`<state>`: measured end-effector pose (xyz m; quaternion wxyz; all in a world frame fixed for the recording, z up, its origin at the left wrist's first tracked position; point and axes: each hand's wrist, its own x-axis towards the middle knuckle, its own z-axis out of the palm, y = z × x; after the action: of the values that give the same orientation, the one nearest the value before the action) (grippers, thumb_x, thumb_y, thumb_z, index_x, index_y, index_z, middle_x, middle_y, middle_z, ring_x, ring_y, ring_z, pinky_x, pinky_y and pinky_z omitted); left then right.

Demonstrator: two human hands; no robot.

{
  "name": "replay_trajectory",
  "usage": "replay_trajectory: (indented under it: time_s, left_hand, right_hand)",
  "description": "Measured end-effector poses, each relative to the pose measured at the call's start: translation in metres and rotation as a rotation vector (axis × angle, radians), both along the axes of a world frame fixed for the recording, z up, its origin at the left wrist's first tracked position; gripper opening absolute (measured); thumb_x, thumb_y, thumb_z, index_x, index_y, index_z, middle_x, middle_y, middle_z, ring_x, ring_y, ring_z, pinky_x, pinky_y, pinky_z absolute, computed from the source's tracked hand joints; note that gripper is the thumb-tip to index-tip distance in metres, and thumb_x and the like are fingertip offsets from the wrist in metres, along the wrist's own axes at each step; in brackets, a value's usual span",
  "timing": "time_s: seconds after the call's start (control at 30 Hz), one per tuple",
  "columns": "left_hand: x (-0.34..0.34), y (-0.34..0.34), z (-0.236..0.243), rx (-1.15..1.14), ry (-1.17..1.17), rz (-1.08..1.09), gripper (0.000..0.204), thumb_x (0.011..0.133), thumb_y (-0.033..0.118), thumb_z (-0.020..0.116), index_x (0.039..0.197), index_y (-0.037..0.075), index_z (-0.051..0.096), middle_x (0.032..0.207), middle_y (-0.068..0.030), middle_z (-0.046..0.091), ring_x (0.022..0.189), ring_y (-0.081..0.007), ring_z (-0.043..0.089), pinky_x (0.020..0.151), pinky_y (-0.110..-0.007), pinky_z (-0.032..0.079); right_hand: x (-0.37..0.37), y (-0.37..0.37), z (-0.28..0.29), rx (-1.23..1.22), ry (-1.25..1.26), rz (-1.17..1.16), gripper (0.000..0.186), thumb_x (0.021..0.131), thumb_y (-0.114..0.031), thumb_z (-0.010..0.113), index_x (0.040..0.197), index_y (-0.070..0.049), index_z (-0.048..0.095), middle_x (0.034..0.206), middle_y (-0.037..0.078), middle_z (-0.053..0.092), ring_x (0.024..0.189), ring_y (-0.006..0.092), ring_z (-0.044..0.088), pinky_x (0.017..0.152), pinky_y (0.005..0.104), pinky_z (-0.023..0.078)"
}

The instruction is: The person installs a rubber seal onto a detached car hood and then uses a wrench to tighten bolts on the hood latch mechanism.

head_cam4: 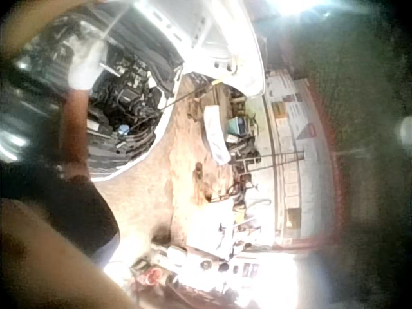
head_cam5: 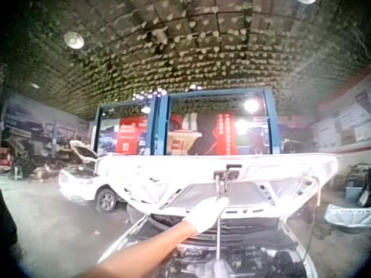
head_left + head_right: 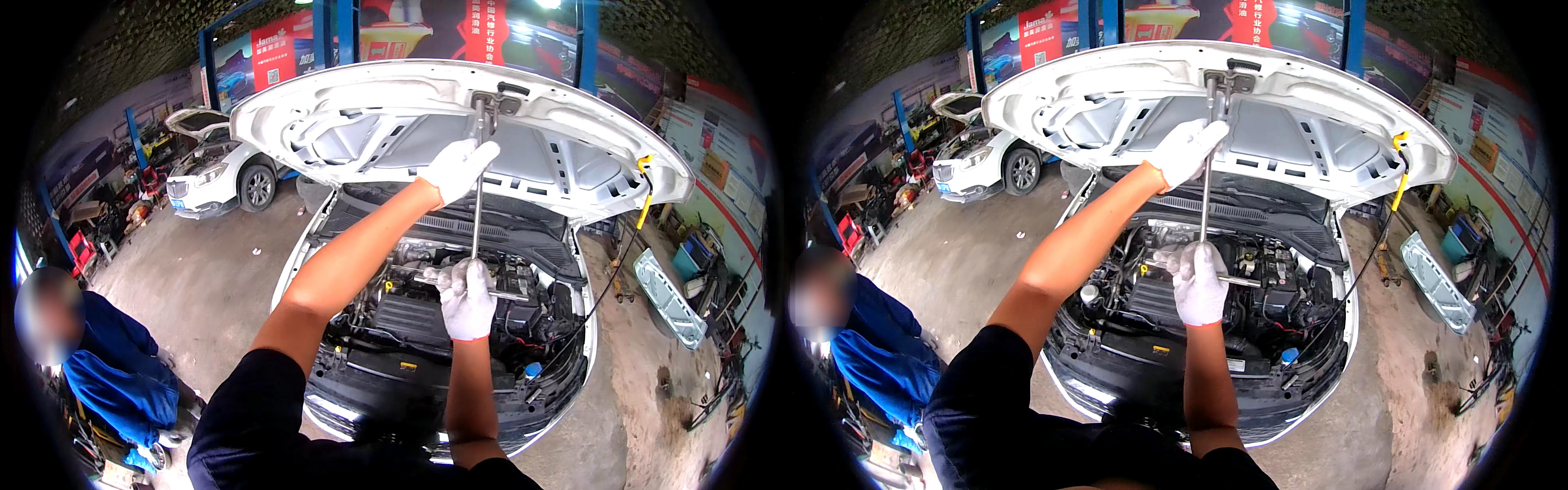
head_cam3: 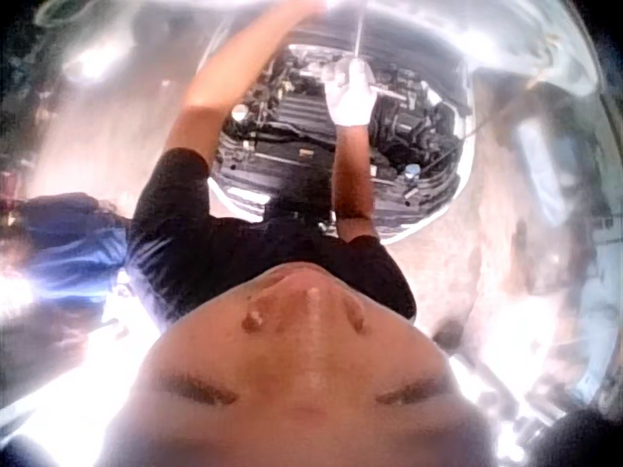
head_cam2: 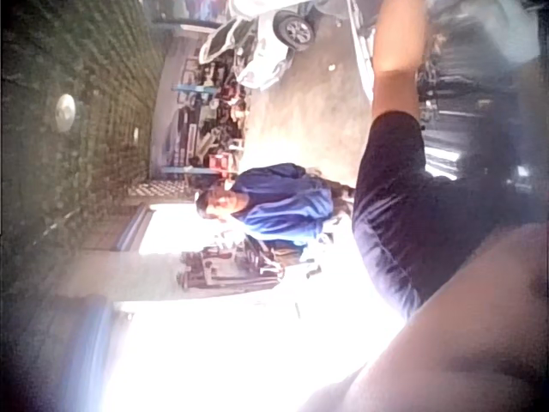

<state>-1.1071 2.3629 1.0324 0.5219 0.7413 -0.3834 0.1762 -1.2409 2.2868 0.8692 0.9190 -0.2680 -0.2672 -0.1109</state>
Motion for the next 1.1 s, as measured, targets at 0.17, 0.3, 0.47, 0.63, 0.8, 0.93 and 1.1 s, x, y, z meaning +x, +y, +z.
replay_trajectory:
  time_s: [0.17,0.3,0.47,0.63,0.8,0.93,1.1]
  left_hand:
    - [-0.004,-0.004,0.004,-0.026,0.057,-0.027,0.047,0.103,0.052,0.052,0.087,0.008,0.057,0.069,0.0028,0.048,0.056,-0.0080,0.042,0.051,-0.026,0.036]
    - [-0.010,-0.006,0.009,-0.040,0.183,-0.080,0.047,0.103,0.051,0.052,0.086,0.008,0.057,0.070,0.0031,0.049,0.057,-0.0083,0.041,0.052,-0.026,0.037]
    - [0.011,-0.014,-0.001,-0.071,-0.005,-0.043,0.047,0.104,0.050,0.050,0.084,0.008,0.056,0.070,0.0022,0.049,0.062,-0.0091,0.042,0.057,-0.027,0.039]
    - [0.015,-0.025,-0.009,-0.109,0.056,-0.018,0.043,0.105,0.046,0.052,0.084,0.008,0.057,0.072,0.0025,0.050,0.066,-0.0089,0.044,0.060,-0.026,0.039]
    - [0.017,-0.021,-0.018,-0.139,0.018,-0.032,0.040,0.105,0.044,0.052,0.087,0.008,0.056,0.071,0.0038,0.048,0.063,-0.0089,0.042,0.058,-0.027,0.039]
    - [0.009,-0.019,-0.007,-0.156,0.047,-0.112,0.041,0.105,0.045,0.052,0.086,0.009,0.055,0.071,0.0030,0.047,0.060,-0.0077,0.040,0.053,-0.026,0.036]
    - [-0.013,-0.011,0.006,-0.186,0.230,-0.153,0.043,0.104,0.049,0.050,0.086,0.011,0.055,0.070,0.0018,0.049,0.056,-0.0083,0.044,0.048,-0.026,0.037]
  right_hand:
    - [-0.004,0.001,0.004,0.227,0.045,0.374,0.029,0.106,-0.034,0.053,0.086,-0.012,0.056,0.067,-0.004,0.047,0.069,0.0132,0.049,0.088,0.0430,0.048]
    - [-0.004,0.004,0.005,0.540,0.018,0.726,0.030,0.108,-0.034,0.047,0.090,-0.011,0.054,0.065,-0.005,0.047,0.068,0.0124,0.048,0.085,0.0343,0.045]
    - [-0.007,0.008,0.013,0.536,-0.009,0.715,0.032,0.109,-0.034,0.044,0.087,-0.011,0.052,0.063,-0.005,0.042,0.066,0.0123,0.043,0.084,0.0363,0.044]
    - [0.003,-0.014,0.004,0.472,0.001,0.681,0.033,0.109,-0.033,0.044,0.087,-0.010,0.052,0.062,-0.005,0.040,0.065,0.0123,0.044,0.083,0.0366,0.043]
    - [0.000,-0.015,-0.004,0.402,0.007,0.622,0.033,0.109,-0.035,0.044,0.087,-0.011,0.052,0.064,-0.005,0.041,0.066,0.0128,0.046,0.082,0.0381,0.044]
    - [0.007,-0.014,-0.001,0.449,-0.044,0.709,0.032,0.108,-0.034,0.045,0.086,-0.012,0.051,0.066,-0.005,0.044,0.068,0.0119,0.047,0.078,0.0344,0.043]
    - [-0.006,0.002,0.017,0.667,-0.025,0.898,0.031,0.108,-0.032,0.044,0.086,-0.013,0.050,0.061,-0.006,0.043,0.063,0.0089,0.046,0.068,0.0313,0.044]
